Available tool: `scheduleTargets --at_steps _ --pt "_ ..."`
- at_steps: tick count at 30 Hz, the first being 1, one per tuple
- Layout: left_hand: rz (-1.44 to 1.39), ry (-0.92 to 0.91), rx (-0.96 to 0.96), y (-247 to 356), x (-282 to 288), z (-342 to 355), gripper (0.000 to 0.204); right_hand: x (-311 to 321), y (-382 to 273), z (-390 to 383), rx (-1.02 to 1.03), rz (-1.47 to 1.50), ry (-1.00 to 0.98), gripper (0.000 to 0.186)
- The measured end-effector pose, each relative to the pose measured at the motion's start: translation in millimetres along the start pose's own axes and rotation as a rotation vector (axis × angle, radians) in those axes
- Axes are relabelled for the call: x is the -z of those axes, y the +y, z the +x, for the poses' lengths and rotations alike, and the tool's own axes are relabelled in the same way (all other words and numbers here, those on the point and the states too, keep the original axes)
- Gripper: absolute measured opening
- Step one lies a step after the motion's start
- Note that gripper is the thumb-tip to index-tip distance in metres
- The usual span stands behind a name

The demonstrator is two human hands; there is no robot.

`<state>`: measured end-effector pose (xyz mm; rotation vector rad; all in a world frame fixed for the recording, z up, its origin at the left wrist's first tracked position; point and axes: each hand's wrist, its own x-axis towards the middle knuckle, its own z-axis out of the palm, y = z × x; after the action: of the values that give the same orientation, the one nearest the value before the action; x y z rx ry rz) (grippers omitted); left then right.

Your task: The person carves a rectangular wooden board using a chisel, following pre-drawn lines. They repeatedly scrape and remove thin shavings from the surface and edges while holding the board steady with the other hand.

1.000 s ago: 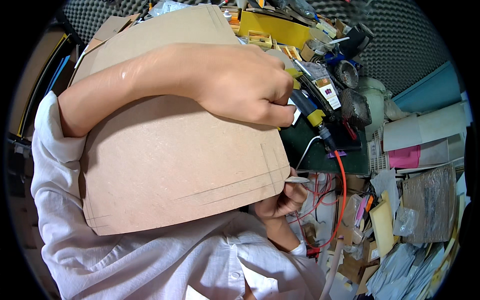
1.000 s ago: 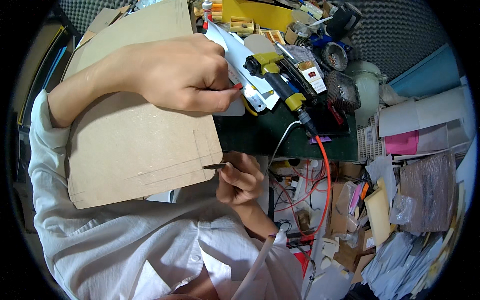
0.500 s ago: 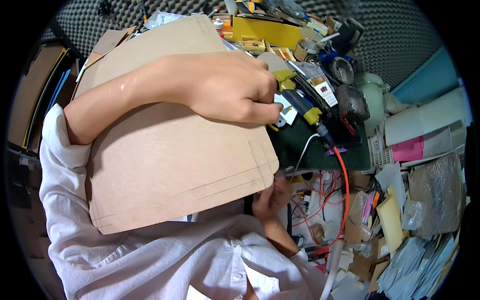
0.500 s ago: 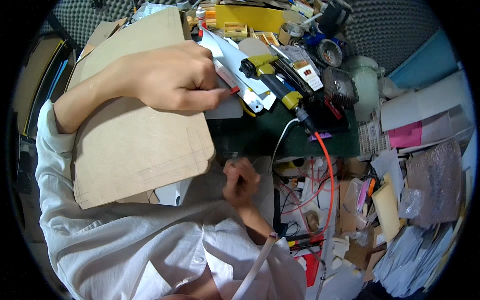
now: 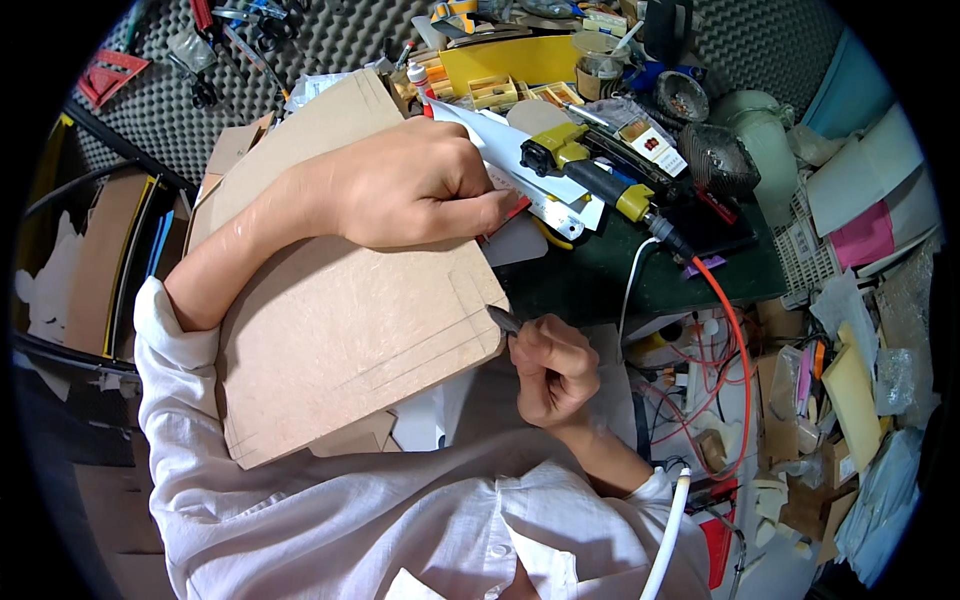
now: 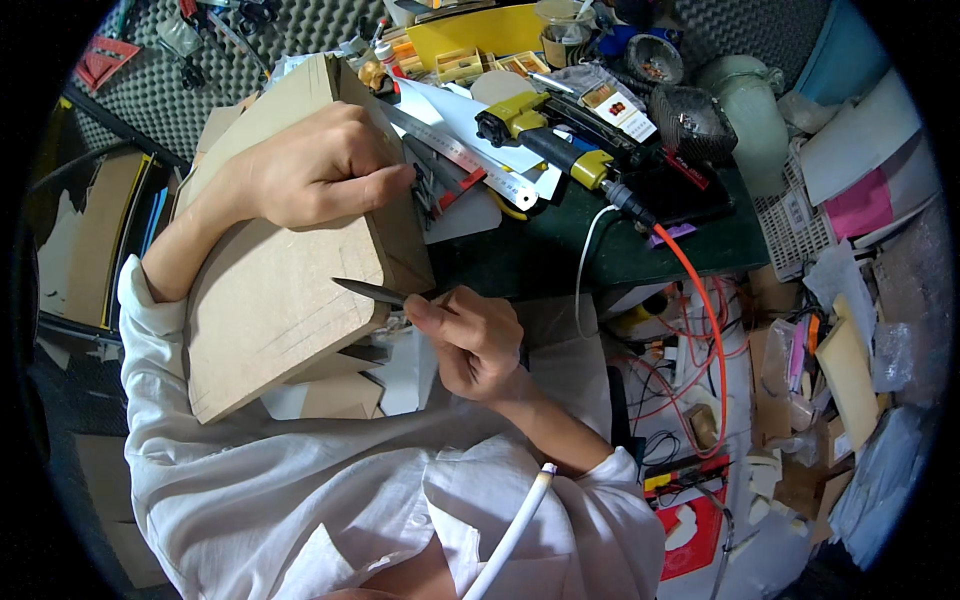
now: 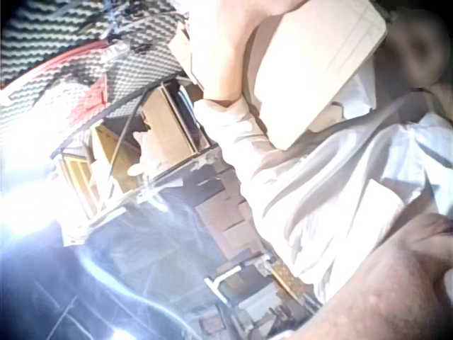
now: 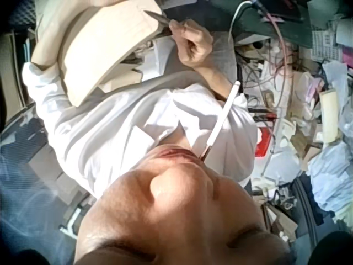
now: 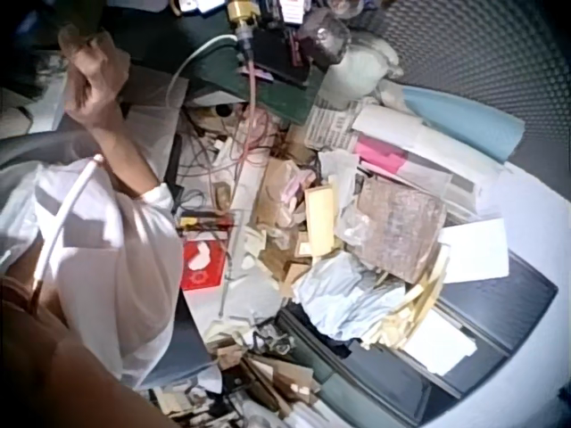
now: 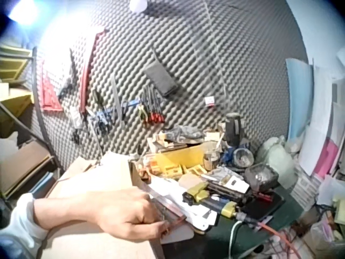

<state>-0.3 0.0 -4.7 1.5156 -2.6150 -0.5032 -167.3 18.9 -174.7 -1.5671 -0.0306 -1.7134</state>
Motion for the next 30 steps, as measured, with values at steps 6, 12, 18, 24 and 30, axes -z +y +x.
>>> scheduleTargets --at_steps 6,12,18,24,30 --pt "0.012 -0.032 0.009 -2 2 0 0.041 8 7 -4 0.053 -0.073 -0.084 0.024" --pt "-0.029 0.016 -0.075 -3 -2 1 0.045 0 11 -23 -0.205 -0.036 0.089 0.024" --pt "0.03 -0.025 -0.018 -4 1 1 0.04 0 3 -6 0.049 -0.062 -0.107 0.026" --pt "0.028 -0.036 -0.008 -6 3 0 0.04 -6 10 -2 0.036 0.038 0.023 0.036" --pt "0.01 -0.036 0.002 -9 1 0 0.041 -1 13 -15 0.002 0.073 -0.003 0.035"
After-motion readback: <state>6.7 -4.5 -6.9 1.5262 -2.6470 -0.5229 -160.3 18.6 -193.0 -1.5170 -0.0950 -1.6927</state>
